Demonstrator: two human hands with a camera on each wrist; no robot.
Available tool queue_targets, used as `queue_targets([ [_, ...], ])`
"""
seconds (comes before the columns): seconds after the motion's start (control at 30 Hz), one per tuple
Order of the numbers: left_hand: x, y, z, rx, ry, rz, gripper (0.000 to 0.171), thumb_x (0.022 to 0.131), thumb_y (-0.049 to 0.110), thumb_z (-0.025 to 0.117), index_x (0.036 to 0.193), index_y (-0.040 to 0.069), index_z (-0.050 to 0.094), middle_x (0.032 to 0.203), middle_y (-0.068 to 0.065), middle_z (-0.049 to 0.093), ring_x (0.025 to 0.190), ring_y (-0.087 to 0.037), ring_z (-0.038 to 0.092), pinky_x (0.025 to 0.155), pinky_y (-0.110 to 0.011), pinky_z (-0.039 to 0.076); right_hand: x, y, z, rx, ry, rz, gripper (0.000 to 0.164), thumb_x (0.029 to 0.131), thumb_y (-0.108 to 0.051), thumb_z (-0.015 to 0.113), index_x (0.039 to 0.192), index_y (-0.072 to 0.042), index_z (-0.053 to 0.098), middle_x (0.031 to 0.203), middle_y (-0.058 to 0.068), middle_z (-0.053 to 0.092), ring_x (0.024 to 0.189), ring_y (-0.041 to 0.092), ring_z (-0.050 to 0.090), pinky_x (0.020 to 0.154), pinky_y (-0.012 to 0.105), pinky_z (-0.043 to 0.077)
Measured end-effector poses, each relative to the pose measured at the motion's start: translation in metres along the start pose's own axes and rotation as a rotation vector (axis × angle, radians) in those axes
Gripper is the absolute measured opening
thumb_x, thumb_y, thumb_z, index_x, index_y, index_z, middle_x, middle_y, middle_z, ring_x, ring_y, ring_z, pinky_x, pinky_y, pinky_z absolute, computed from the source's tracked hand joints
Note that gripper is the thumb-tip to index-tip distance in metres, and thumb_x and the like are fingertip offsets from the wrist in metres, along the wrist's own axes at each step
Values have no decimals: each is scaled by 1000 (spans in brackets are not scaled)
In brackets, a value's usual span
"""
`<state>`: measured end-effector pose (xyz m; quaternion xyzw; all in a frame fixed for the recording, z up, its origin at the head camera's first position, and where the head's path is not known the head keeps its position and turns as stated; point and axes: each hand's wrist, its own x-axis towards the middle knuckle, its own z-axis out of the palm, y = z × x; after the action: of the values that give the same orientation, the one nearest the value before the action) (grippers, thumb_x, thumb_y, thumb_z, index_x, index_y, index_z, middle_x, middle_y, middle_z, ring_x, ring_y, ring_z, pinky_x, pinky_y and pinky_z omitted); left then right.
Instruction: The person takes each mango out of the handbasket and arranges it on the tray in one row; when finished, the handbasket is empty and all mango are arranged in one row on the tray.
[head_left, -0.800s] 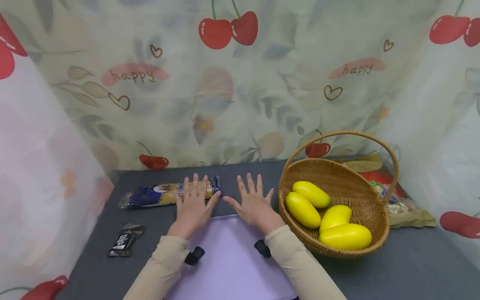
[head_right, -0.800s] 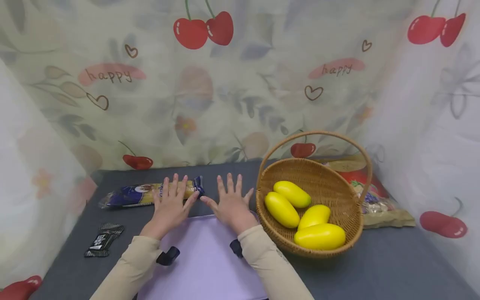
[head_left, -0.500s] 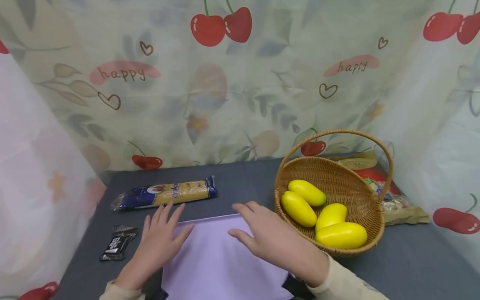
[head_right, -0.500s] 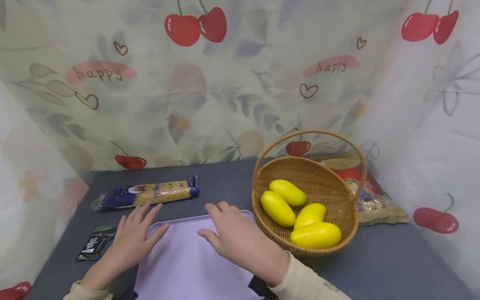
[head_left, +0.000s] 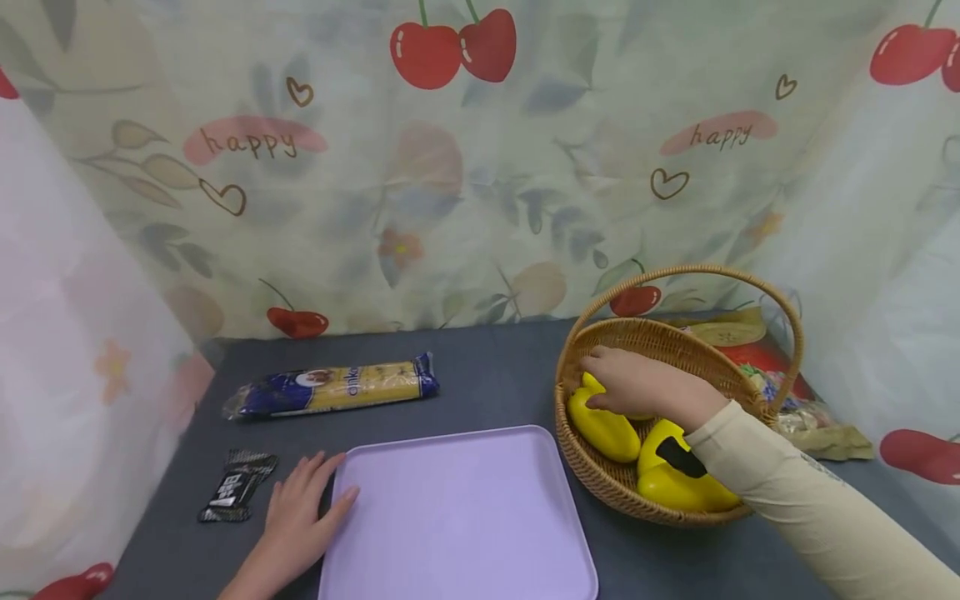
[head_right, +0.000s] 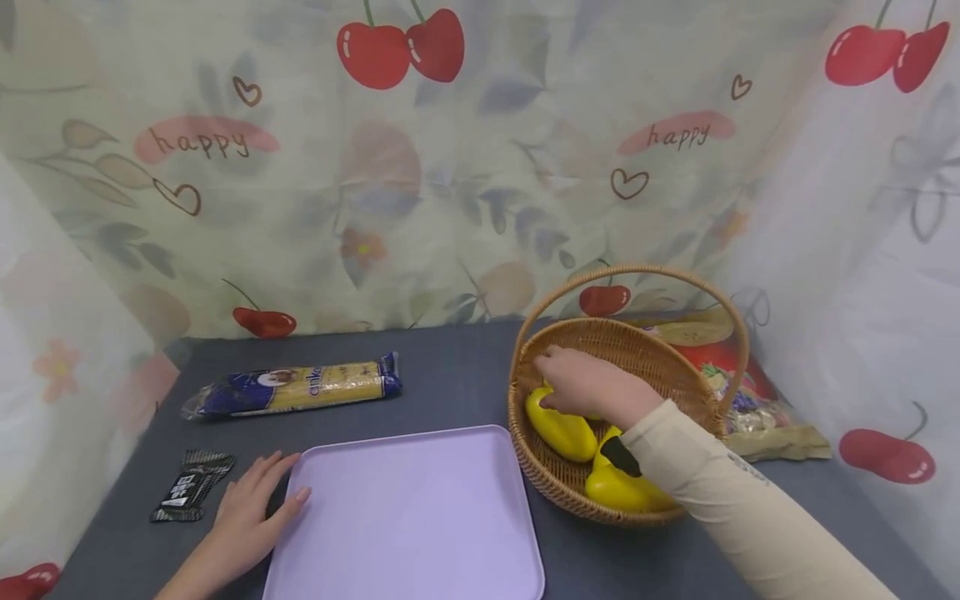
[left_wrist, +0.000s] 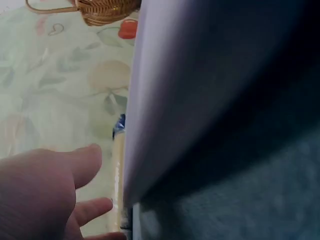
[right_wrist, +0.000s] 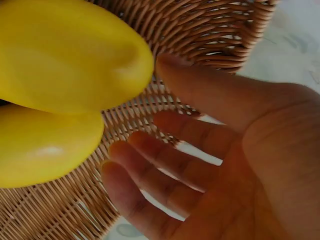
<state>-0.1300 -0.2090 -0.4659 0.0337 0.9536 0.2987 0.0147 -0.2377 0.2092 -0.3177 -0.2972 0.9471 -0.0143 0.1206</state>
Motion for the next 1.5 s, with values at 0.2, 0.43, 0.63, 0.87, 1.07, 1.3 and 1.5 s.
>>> queue_targets([
  [0.2,-2,-12,7,-24,-66,-41,73,95,52,49,148,4,32,150,-34,22,138,-56,11,100,-78,7,17,9,9,56,-80,-36,35,89,-24,69,119,-8,61,123,12,60,115,33,54,96,49,45],
  [0.43,-5,-17,10,-15,-73,-17,76,95,52,50,149,3,28,151,-32,22,139,-53,10,101,-76,7,20,10,17,80,-118,-35,43,91,-20,67,130,-4,55,124,11,62,119,35,52,102,52,39],
  [0.63,-5,-16,11,14,-109,-32,80,94,55,49,151,5,24,153,-30,20,141,-51,8,103,-74,6,21,9,21,58,-133,-62,41,92,-16,64,130,-3,54,126,11,62,119,31,55,110,61,23],
  [0.87,-5,-12,9,-5,-139,-77,78,96,56,44,152,6,22,155,-28,18,142,-49,4,104,-73,3,18,8,18,41,-153,-61,42,94,-18,62,131,0,54,130,17,57,126,40,47,109,61,24],
  [1.07,-5,-9,9,-33,-116,-77,72,99,53,40,151,6,25,154,-27,20,142,-49,6,104,-72,3,9,8,11,47,-134,-86,39,94,-16,62,130,-2,57,126,16,60,119,35,53,100,50,43],
  [1.3,-6,-11,10,-26,-106,-69,72,99,53,40,152,6,25,154,-27,21,142,-49,6,104,-71,3,1,10,9,73,-104,-87,40,95,-19,61,131,-3,57,126,14,60,117,34,55,99,49,45],
  [1.5,-6,-12,11,-13,-103,-62,73,98,54,40,151,6,26,153,-28,22,142,-48,7,104,-71,4,-12,13,5,107,-27,-76,46,95,-21,60,135,0,51,130,18,56,119,37,53,98,52,44],
])
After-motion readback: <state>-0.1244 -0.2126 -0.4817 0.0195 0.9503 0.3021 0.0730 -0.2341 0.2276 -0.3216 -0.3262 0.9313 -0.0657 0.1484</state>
